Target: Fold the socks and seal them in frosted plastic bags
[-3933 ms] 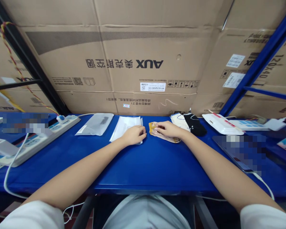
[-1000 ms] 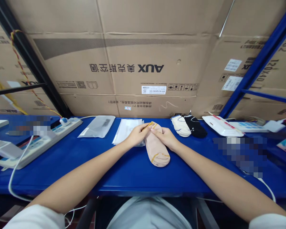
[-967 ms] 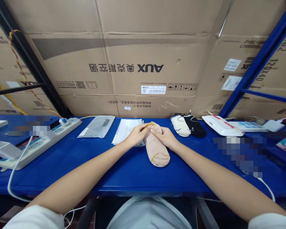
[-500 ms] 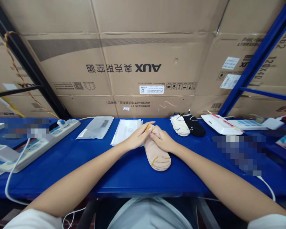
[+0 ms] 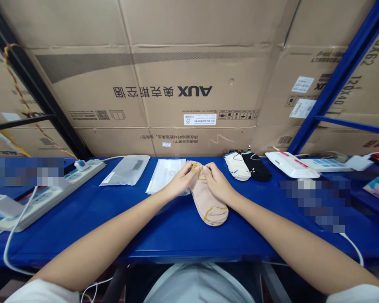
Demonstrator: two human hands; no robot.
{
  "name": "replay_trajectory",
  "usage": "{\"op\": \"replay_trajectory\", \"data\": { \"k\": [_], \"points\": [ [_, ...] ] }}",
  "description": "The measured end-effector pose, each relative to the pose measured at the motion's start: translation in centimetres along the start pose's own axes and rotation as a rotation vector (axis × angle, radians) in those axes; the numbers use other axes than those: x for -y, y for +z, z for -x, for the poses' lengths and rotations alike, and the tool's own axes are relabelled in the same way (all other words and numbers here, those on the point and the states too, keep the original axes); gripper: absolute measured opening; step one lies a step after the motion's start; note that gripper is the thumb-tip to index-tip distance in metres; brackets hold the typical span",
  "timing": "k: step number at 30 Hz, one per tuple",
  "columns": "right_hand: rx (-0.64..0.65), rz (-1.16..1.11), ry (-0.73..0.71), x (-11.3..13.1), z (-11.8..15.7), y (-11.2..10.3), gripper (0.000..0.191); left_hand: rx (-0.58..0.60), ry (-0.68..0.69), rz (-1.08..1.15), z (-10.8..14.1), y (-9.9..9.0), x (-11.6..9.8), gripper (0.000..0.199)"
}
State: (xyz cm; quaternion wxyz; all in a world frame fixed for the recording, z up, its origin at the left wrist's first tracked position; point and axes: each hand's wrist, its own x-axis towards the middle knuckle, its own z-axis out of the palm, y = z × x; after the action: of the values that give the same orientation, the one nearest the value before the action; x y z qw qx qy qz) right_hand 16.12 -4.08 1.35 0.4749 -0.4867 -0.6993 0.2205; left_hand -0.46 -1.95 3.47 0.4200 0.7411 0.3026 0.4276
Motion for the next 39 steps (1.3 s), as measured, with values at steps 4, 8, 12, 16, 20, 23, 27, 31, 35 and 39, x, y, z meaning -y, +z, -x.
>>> {"op": "replay_trajectory", "data": {
  "k": [4,8,12,16,20,23,27,31,35,39],
  "points": [
    [0.146,-0.253,0.174,-0.4,-0.5,0.0,0.042,0.024,-0.072,0.055,0.2,-0.1,-0.4,0.03],
    [0.304,-0.434,0.237,-0.4,-0.7,-0.2,0.051,0.042,-0.089,0.043,0.2,-0.2,-0.3,0.031],
    [0.179,-0.24,0.189,-0.6,-0.6,-0.1,0.054,0.024,-0.153,0.037,0.0,-0.2,0.1,0.032],
    [0.124,-0.261,0.262,-0.3,-0.4,0.0,0.054,-0.011,-0.223,0.057,0.0,-0.3,-0.1,0.029],
    [0.275,-0.532,0.377,0.3,-0.1,0.0,0.057,0.039,-0.228,0.006,0.1,-0.6,-0.4,0.031],
    [0.325,-0.501,0.37,0.2,0.0,0.1,0.061,0.083,-0.265,-0.071,0.1,-0.9,-0.4,0.037],
    [0.285,-0.417,0.331,-0.4,0.0,0.2,0.059,0.075,-0.24,-0.045,0.0,-1.0,-0.1,0.039],
    [0.416,-0.602,0.44,-0.2,0.1,-0.2,0.049,0.06,-0.181,0.01,0.0,-1.0,-0.3,0.035],
    [0.457,-0.742,0.543,0.0,0.3,-0.4,0.048,0.063,-0.159,-0.022,-0.4,-1.4,-0.3,0.036],
    [0.329,-0.815,0.547,-0.3,0.2,0.0,0.04,-0.031,-0.263,-0.169,-1.0,-2.7,0.7,0.057]
  ]
}}
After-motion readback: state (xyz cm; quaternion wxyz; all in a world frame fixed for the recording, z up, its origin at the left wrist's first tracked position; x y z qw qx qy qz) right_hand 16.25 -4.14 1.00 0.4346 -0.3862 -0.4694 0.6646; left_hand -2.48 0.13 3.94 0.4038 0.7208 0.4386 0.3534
